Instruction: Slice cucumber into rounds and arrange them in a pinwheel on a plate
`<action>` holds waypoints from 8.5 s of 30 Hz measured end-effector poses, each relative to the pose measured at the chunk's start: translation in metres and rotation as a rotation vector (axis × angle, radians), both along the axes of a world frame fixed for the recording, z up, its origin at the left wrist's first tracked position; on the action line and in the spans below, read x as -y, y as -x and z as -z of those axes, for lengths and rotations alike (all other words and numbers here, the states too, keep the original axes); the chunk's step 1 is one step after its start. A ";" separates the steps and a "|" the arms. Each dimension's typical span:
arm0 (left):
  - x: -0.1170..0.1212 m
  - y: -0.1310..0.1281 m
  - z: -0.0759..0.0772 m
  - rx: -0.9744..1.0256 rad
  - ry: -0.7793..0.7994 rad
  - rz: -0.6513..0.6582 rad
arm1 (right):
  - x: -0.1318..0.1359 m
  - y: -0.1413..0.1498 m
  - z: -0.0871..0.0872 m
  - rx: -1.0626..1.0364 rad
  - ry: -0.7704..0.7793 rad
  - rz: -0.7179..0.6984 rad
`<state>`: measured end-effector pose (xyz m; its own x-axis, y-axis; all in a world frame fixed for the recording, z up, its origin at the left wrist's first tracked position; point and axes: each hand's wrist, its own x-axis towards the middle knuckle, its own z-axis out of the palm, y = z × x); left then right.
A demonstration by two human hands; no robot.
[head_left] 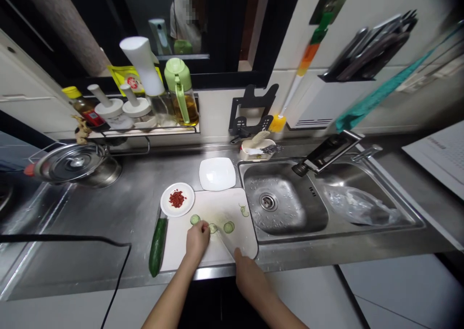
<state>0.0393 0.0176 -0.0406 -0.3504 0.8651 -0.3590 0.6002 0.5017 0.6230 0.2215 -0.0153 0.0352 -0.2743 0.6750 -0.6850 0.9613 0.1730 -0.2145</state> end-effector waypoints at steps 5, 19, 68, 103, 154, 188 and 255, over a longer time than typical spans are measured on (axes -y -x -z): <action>0.000 0.000 0.002 0.003 0.011 -0.011 | -0.006 0.015 0.002 0.003 0.014 0.005; 0.000 0.001 0.004 -0.005 -0.019 0.007 | -0.007 0.022 0.000 -0.005 0.042 0.030; -0.024 0.001 -0.002 -0.007 -0.129 0.224 | 0.013 -0.004 0.000 0.023 0.040 0.027; 0.001 -0.002 0.008 0.003 -0.227 0.163 | 0.013 -0.020 0.007 0.001 0.006 0.027; 0.010 -0.003 0.004 0.090 -0.195 0.043 | 0.018 -0.014 0.003 0.025 0.046 -0.001; -0.046 -0.055 -0.006 -0.121 0.148 0.366 | 0.018 -0.009 -0.009 0.028 0.042 0.019; -0.001 0.009 0.000 0.047 0.078 0.063 | 0.010 -0.022 0.009 0.029 0.033 -0.008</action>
